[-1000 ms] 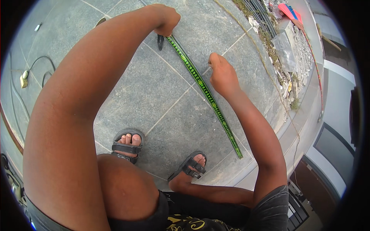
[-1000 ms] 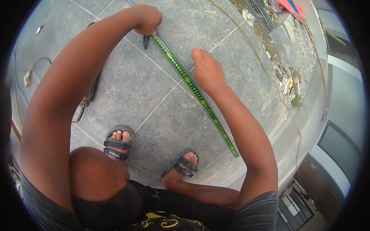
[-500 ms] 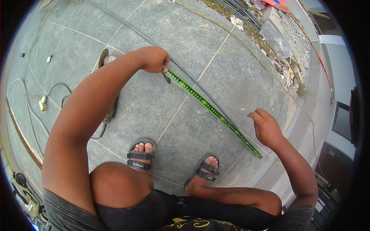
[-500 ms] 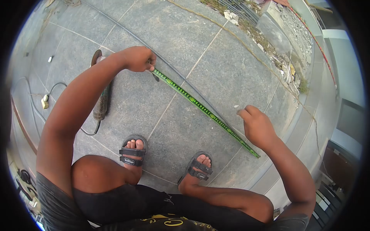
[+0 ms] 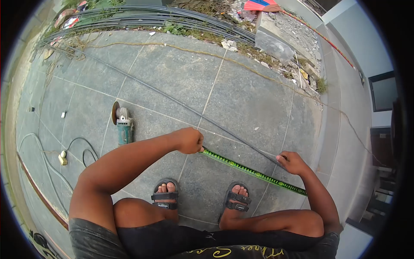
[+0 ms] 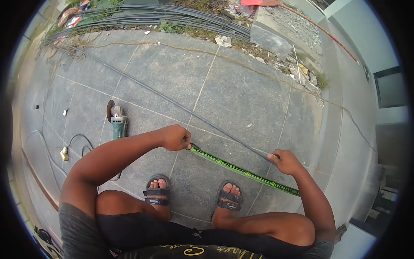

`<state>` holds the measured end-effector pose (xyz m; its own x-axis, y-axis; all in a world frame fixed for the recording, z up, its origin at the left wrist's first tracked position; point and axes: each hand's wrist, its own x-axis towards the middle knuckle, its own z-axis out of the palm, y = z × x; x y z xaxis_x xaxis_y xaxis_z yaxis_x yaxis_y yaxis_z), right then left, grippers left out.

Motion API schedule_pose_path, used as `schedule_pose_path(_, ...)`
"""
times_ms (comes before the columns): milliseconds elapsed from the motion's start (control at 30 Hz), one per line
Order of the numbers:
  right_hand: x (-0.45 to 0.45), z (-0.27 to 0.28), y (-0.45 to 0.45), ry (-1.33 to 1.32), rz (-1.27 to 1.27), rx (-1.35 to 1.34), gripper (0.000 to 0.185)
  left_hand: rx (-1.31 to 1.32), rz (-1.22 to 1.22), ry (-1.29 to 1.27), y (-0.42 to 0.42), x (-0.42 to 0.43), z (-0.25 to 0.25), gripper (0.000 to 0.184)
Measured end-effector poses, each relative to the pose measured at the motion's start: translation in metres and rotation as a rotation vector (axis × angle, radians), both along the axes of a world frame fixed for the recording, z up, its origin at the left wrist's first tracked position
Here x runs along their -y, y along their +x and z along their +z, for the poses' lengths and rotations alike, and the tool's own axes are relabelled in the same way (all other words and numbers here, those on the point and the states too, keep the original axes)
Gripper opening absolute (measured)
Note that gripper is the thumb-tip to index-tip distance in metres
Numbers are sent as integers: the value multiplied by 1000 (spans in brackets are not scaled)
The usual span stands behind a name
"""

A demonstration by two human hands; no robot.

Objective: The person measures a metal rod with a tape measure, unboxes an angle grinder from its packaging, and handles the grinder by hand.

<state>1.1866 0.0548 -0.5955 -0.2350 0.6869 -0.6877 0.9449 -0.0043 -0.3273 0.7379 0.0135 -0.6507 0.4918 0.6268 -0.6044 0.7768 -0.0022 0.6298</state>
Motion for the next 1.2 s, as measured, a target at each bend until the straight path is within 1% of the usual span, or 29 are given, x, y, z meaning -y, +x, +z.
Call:
schedule_pose_path(33, 2, 1, -4, -100, 10, -7, 41, 11, 19, -12, 1, 1, -1, 27)
schedule_pose_path(67, 4, 4, -8, -82, -13, -11, 41, 8, -4, 6, 2, 2, -2, 27)
schedule_pose_path(133, 7, 13, -19, -323, -87, -99, 46, 16, 56, 5, 2, 2, -1, 28)
schedule_pose_path(167, 11, 6, -13, -211, 76, -152, 49, 6, 61, 5, 1, 1, 1, 28)
schedule_pose_path(200, 11, 11, -16, -194, 68, -159, 49, 0, 51, 20, 1, 1, 2, 28)
schedule_pose_path(267, 12, 21, -27, -350, 138, -205, 39, -17, 49, 17, -1, 1, 4, 29)
schedule_pose_path(300, 12, 36, -41, -447, 8, -159, 28, -19, 49, 26, 0, 2, 1, 30)
schedule_pose_path(333, 12, 36, -44, -437, 4, -167, 28, -25, 43, 36, 0, 2, -2, 30)
schedule_pose_path(400, 12, 37, -45, -428, 129, -76, 23, -22, 37, 14, 2, 2, -4, 31)
schedule_pose_path(433, 13, 34, -47, -420, 122, -82, 23, -26, 28, 22, 3, 2, -2, 31)
schedule_pose_path(500, 20, 24, -52, -64, 316, -196, 20, 35, 72, -64, 8, 3, 1, 33)
schedule_pose_path(533, 24, 25, -60, -57, 295, -197, 20, 33, 51, -60, 14, 3, 7, 33)
schedule_pose_path(600, 30, 25, -81, 31, 339, -152, 22, 67, 95, -146, 28, 4, 14, 34)
schedule_pose_path(633, 34, 24, -87, 38, 316, -148, 22, 121, 99, -150, 35, 6, 13, 33)
schedule_pose_path(700, 38, 22, -96, 118, 388, -209, 24, 147, 75, -152, 46, 9, 17, 32)
schedule_pose_path(733, 38, 24, -99, 128, 359, -203, 24, 171, 70, -159, 52, 10, 20, 31)
schedule_pose_path(800, 29, 30, -95, 21, 353, -144, 24, 136, 30, -166, 54, 10, 23, 30)
schedule_pose_path(900, 20, 23, -74, 18, 346, -118, 24, 35, 117, -162, 45, 9, 26, 30)
schedule_pose_path(933, 20, 17, -69, 21, 329, -117, 24, 34, 99, -160, 42, 9, 25, 30)
schedule_pose_path(1000, 20, 13, -67, 20, 337, -183, 24, 21, 150, -140, 41, 10, 24, 32)
schedule_pose_path(1100, 31, 18, -84, 32, 307, -155, 24, 23, 157, -166, 51, 12, 26, 34)
schedule_pose_path(1200, 33, 23, -94, -22, 335, -222, 25, 51, 143, -186, 69, 14, 41, 35)
